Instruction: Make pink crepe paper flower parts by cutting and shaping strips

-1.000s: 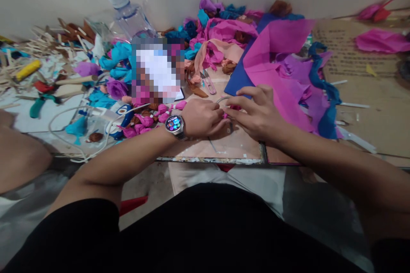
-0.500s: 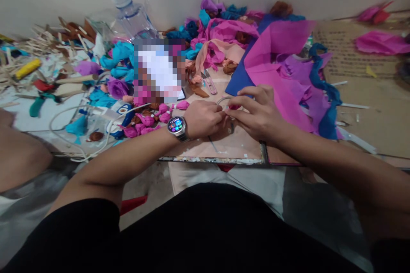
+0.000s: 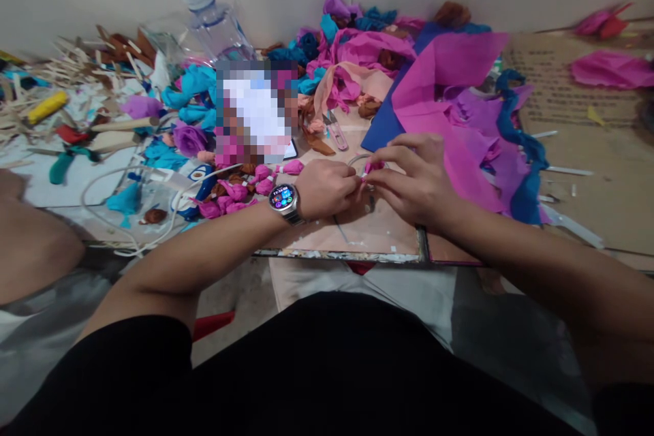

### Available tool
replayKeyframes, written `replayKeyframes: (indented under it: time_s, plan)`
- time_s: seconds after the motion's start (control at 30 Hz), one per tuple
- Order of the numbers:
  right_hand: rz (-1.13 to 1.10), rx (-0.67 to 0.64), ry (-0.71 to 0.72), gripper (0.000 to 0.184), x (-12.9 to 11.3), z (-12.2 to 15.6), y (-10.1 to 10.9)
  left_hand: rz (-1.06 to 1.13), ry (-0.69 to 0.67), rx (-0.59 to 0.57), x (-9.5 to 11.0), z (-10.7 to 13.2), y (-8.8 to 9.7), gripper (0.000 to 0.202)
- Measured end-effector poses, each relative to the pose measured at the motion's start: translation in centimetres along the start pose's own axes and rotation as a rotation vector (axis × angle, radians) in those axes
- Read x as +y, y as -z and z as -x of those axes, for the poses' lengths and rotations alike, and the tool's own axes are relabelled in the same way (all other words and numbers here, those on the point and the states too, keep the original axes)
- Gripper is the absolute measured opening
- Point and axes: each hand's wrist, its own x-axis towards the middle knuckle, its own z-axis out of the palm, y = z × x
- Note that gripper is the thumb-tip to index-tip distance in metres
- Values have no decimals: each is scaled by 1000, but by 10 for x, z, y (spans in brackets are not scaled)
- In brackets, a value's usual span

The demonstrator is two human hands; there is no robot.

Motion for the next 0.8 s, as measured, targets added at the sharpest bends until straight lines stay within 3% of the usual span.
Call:
replayKeyframes:
  time_s: [0.17,0.43,0.53,0.67,0.8]
  plan:
    - [-36,-103,-95,10,0,0,0,-15,5,15,-2,2,-3,35]
    - [-59,-26,-40,6,-1,-1,-1,-3,30,-21,-2,3,-5,38]
    - [-140,-17,-96,4,0,-2,0,4,40,-12,-3,3,-5,40]
    - [-311,-19,-248,29,10,-2,0,46,55,15,-3,1,-3,45]
    - [-487,-33,-271,56,23,5,-9,108,62,57,-1,0,-1,45]
